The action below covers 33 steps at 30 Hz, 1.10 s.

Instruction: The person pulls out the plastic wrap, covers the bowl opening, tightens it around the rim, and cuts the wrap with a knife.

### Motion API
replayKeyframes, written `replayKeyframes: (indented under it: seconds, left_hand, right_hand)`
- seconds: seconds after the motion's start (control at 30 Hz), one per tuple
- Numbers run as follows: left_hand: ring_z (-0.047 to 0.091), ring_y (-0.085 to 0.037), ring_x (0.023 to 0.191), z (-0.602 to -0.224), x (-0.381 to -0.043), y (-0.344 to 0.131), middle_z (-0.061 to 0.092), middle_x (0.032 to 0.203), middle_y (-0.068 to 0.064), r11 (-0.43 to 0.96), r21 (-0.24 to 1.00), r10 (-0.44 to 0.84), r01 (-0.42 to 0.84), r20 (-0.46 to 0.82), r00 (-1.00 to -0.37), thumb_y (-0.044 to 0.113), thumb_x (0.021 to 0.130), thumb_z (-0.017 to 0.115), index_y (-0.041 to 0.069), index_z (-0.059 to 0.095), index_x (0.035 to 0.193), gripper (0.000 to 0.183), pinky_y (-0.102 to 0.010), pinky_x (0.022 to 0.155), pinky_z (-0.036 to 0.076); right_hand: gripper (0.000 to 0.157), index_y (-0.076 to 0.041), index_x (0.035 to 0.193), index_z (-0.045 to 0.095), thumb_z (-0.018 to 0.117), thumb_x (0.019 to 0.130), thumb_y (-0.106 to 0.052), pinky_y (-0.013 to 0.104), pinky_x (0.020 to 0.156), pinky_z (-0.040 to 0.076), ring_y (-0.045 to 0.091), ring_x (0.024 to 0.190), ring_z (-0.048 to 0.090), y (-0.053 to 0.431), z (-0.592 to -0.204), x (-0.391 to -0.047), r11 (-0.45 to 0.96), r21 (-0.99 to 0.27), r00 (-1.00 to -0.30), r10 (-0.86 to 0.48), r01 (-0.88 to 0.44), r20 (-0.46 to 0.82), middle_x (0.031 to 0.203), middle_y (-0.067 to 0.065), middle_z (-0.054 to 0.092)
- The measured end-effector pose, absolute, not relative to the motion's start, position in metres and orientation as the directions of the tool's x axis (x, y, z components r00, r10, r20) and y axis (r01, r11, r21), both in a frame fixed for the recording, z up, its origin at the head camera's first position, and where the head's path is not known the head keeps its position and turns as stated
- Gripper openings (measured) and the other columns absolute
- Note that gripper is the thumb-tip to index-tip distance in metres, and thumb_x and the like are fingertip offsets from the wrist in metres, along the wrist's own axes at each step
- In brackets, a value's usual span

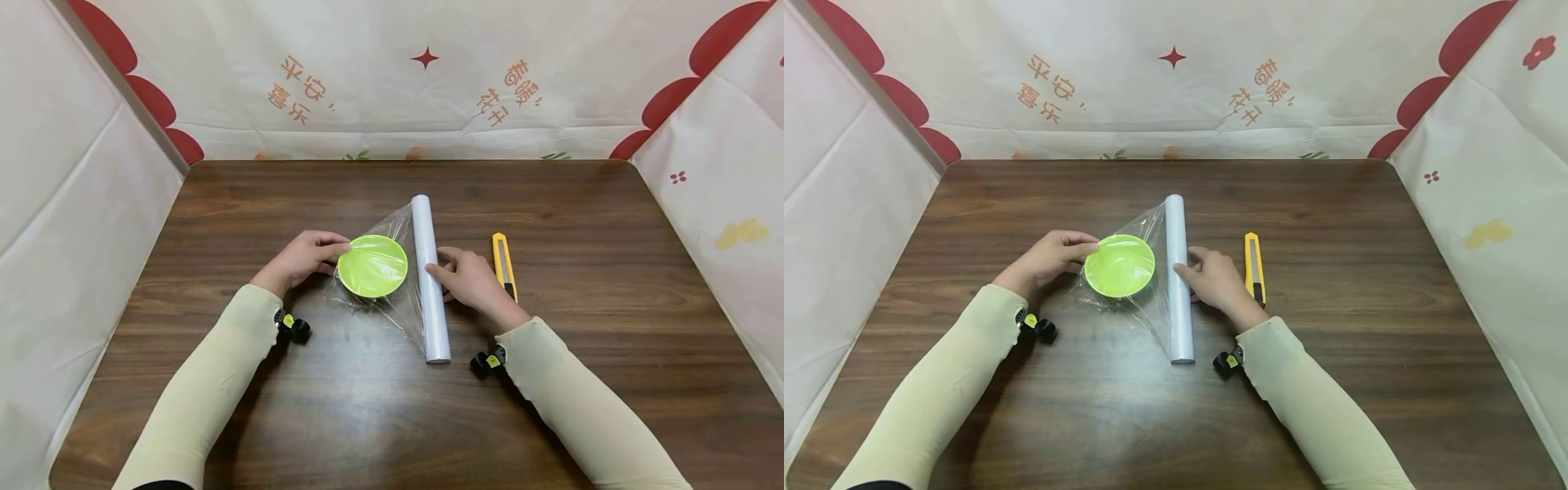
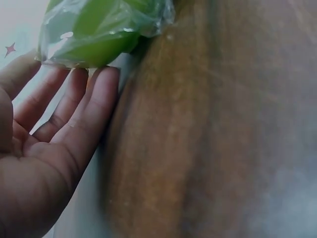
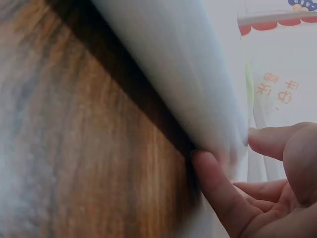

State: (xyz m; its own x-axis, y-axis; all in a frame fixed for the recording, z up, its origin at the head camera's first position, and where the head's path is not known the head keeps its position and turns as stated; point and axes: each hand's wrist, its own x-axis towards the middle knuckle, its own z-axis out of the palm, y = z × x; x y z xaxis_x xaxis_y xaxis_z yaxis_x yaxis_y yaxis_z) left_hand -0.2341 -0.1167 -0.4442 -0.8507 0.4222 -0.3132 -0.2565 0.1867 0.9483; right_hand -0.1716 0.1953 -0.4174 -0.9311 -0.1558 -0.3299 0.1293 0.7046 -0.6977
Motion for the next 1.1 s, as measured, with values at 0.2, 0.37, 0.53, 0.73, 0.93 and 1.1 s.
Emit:
replayKeyframes:
  seconds: [0.2, 0.37, 0.53, 0.73, 0.93, 1.1]
  left_hand:
    - [0.067, -0.019, 0.093, -0.44, -0.227, -0.121, 0.065, 0.114, -0.014, 0.194, 0.963, 0.377, -0.188, -0.25, -0.892, 0.028, 0.099, 0.056, -0.004, 0.056, 0.129, 0.043, -0.034, 0.08, 0.058]
    - [0.063, -0.028, 0.112, -0.418, -0.206, -0.104, 0.062, 0.128, -0.017, 0.294, 0.955, 0.204, 0.026, -0.037, -0.978, 0.028, 0.1, 0.054, 0.003, 0.058, 0.13, 0.039, -0.041, 0.098, 0.051]
    - [0.048, -0.026, 0.134, -0.416, -0.19, -0.074, 0.051, 0.143, -0.013, 0.286, 0.953, 0.177, 0.1, 0.05, -0.983, 0.019, 0.102, 0.048, 0.006, 0.048, 0.14, 0.04, -0.039, 0.112, 0.038]
    - [0.051, -0.025, 0.128, -0.44, -0.185, -0.062, 0.054, 0.139, -0.013, 0.222, 0.974, 0.109, 0.04, 0.015, -0.994, 0.018, 0.104, 0.044, 0.004, 0.046, 0.142, 0.04, -0.041, 0.108, 0.042]
    - [0.054, -0.023, 0.122, -0.45, -0.18, -0.059, 0.056, 0.137, -0.01, 0.135, 0.991, -0.019, -0.025, -0.023, -1.0, 0.018, 0.104, 0.042, 0.006, 0.054, 0.135, 0.036, -0.04, 0.105, 0.044]
    - [0.059, -0.021, 0.108, -0.451, -0.18, -0.058, 0.062, 0.128, -0.011, 0.113, 0.993, -0.074, -0.035, -0.026, -0.997, 0.015, 0.103, 0.043, 0.005, 0.061, 0.127, 0.032, -0.034, 0.094, 0.049]
  right_hand:
    - [0.063, -0.01, 0.148, 0.038, 0.055, 0.097, -0.043, 0.031, 0.061, 0.055, 0.014, 0.065, 0.068, 0.197, -0.412, -0.176, 0.768, -0.639, -0.947, -0.179, 0.034, -0.266, 0.097, 0.009, 0.07]
    - [0.061, -0.016, 0.15, 0.036, 0.057, 0.097, -0.037, 0.042, 0.083, 0.052, 0.024, 0.1, 0.064, 0.198, -0.405, -0.181, 0.813, -0.566, -0.957, -0.255, -0.135, -0.139, 0.126, 0.009, 0.06]
    - [0.061, -0.019, 0.151, 0.032, 0.059, 0.097, -0.029, 0.05, 0.098, 0.047, 0.032, 0.122, 0.055, 0.198, -0.403, -0.183, 0.796, -0.568, -0.934, -0.335, -0.208, -0.127, 0.153, 0.012, 0.033]
    - [0.067, -0.016, 0.15, 0.035, 0.064, 0.093, -0.033, 0.05, 0.102, 0.044, 0.033, 0.127, 0.049, 0.194, -0.413, -0.181, 0.794, -0.566, -0.93, -0.346, -0.22, -0.123, 0.156, 0.012, 0.027]
    - [0.066, -0.018, 0.149, 0.039, 0.067, 0.091, -0.035, 0.046, 0.097, 0.047, 0.029, 0.123, 0.052, 0.193, -0.42, -0.179, 0.773, -0.596, -0.934, -0.341, -0.215, -0.104, 0.157, 0.007, 0.027]
    - [0.066, -0.018, 0.148, 0.04, 0.069, 0.09, -0.033, 0.044, 0.093, 0.05, 0.027, 0.12, 0.055, 0.195, -0.419, -0.178, 0.756, -0.624, -0.939, -0.328, -0.197, -0.1, 0.158, 0.005, 0.028]
